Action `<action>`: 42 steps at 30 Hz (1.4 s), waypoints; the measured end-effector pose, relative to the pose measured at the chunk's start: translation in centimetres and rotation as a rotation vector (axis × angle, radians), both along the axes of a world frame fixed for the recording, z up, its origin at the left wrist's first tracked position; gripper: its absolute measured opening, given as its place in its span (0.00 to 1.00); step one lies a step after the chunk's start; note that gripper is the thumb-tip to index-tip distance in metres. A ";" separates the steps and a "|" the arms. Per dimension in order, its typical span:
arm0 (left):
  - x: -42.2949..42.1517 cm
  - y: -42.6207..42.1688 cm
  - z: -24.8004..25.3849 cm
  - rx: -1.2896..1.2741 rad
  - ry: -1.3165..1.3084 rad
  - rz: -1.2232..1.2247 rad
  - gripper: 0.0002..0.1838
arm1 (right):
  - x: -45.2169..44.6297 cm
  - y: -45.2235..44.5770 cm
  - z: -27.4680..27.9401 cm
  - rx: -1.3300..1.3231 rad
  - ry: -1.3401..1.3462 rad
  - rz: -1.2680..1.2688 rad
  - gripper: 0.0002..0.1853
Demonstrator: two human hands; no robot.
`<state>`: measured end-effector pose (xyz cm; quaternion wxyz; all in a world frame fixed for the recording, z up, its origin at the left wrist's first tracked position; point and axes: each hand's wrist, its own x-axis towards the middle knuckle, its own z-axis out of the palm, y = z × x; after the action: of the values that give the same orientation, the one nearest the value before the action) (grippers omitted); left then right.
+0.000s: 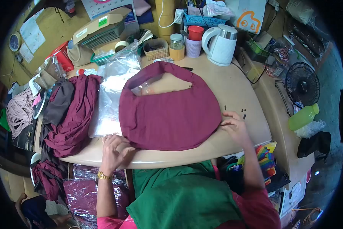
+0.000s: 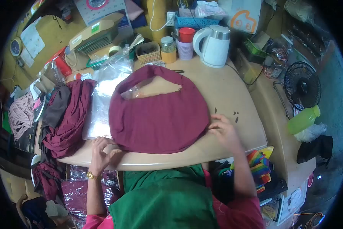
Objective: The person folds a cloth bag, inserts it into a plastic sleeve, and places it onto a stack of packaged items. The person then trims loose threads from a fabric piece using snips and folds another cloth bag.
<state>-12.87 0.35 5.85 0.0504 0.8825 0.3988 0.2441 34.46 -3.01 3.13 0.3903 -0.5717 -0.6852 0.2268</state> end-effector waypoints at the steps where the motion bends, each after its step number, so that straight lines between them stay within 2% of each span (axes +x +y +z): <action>1: 0.0 -0.4 -1.1 -0.025 -0.143 0.120 0.22 | 0.1 -0.5 -1.0 0.005 0.044 -0.095 0.07; 2: 0.1 -0.9 -1.8 -0.059 -0.283 0.241 0.28 | 0.1 -1.3 -1.6 0.002 0.088 -0.192 0.09; 3: 0.5 -1.0 -1.8 -0.070 -0.280 0.233 0.28 | -0.3 -1.7 -1.6 -0.008 0.088 -0.203 0.09; 5: 2.0 -0.5 -0.4 0.117 -0.280 0.204 0.38 | -1.6 -1.2 -0.5 0.231 -0.010 -0.203 0.11; 6: 3.2 -0.4 1.1 0.082 -0.312 0.175 0.29 | -2.1 -1.0 0.1 0.233 -0.010 -0.208 0.11; 7: 3.0 0.1 1.0 0.081 -0.311 0.172 0.29 | -2.7 -0.8 0.7 0.259 -0.062 -0.158 0.12; 9: 1.9 1.5 0.0 0.068 -0.148 0.069 0.17 | -2.5 -0.1 0.9 0.284 -0.117 -0.107 0.13; 10: 1.7 2.1 -0.4 0.071 -0.177 0.054 0.08 | -1.9 0.6 0.3 0.295 -0.092 -0.067 0.13; 11: 1.2 2.4 -1.2 0.070 -0.179 0.049 0.08 | -1.4 1.1 -0.2 0.306 -0.067 -0.030 0.13; 13: 0.5 2.7 -2.4 -0.171 -0.378 0.214 0.08 | -1.2 2.1 -0.5 0.324 0.007 -0.040 0.12; 14: 0.5 2.8 -2.9 -0.211 -0.472 0.230 0.07 | -1.4 2.4 -0.5 0.342 0.083 -0.046 0.10; 15: 1.0 2.7 -2.0 -0.213 -0.472 0.226 0.07 | -1.8 2.5 0.0 0.341 0.082 -0.051 0.10; 17: 2.3 2.2 0.4 -0.236 -0.392 0.117 0.08 | -2.7 2.3 1.2 0.050 0.168 -0.136 0.06; 18: 1.8 2.3 0.0 -0.218 -0.288 0.090 0.10 | -2.1 2.4 1.0 0.051 0.168 -0.139 0.06; 20: 1.1 2.3 -0.7 -0.256 -0.296 0.096 0.10 | -0.5 2.4 0.3 0.121 -0.254 0.012 0.09; 21: 0.9 2.2 -0.9 -0.295 -0.304 0.102 0.10 | -0.5 2.3 0.3 0.120 -0.257 0.006 0.09; 23: 0.8 2.1 -1.1 -0.302 -0.231 0.163 0.09 | -0.9 1.9 0.3 0.099 -0.100 -0.021 0.11; 24: 0.9 2.2 -1.6 -0.222 -0.263 0.189 0.09 | -1.0 1.9 -0.1 0.098 -0.105 -0.030 0.11; 25: 1.0 2.1 -2.0 -0.142 -0.295 0.217 0.09 | -1.1 2.1 -0.8 0.039 0.092 -0.067 0.10; 26: 1.4 1.8 -2.1 -0.215 -0.428 0.270 0.10 | -1.3 2.2 -1.2 -0.017 0.290 -0.103 0.10; 29: 0.6 2.1 -3.1 -0.244 -0.461 0.255 0.12 | -2.2 2.2 -1.4 -0.031 0.444 -0.186 0.12; 33: -0.2 2.1 -4.0 -0.131 -0.405 0.301 0.12 | -2.0 2.4 -3.1 0.102 0.286 -0.223 0.08; 35: -0.8 2.3 -4.2 -0.177 -0.360 0.325 0.14 | -3.2 2.0 -1.6 0.232 0.010 -0.250 0.03; 36: -0.8 2.3 -4.1 -0.234 -0.307 0.371 0.11 | -3.7 1.9 -1.3 0.232 0.012 -0.258 0.03; 37: -0.7 2.6 -3.7 -0.286 -0.250 0.416 0.09 | -4.5 1.9 -1.1 0.209 0.133 -0.256 0.02; 38: 0.2 2.3 -3.7 0.048 -0.066 0.428 0.06 | -5.2 2.1 -0.9 0.188 0.255 -0.252 0.04; 40: 4.5 1.4 0.4 0.178 -0.224 0.371 0.13 | -6.6 2.2 -0.3 0.221 0.285 -0.202 0.03; 41: 7.4 0.9 2.1 0.069 -0.364 0.270 0.18 | -7.5 2.2 0.2 0.250 0.309 -0.140 0.04; 42: 9.9 0.7 3.4 0.101 -0.291 0.152 0.23 | -8.7 1.9 1.4 0.305 0.262 -0.087 0.06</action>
<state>-3.00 1.09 9.20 0.0446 0.8067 0.4400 0.3920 25.72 -1.07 4.53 0.5673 -0.5008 -0.6297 0.1758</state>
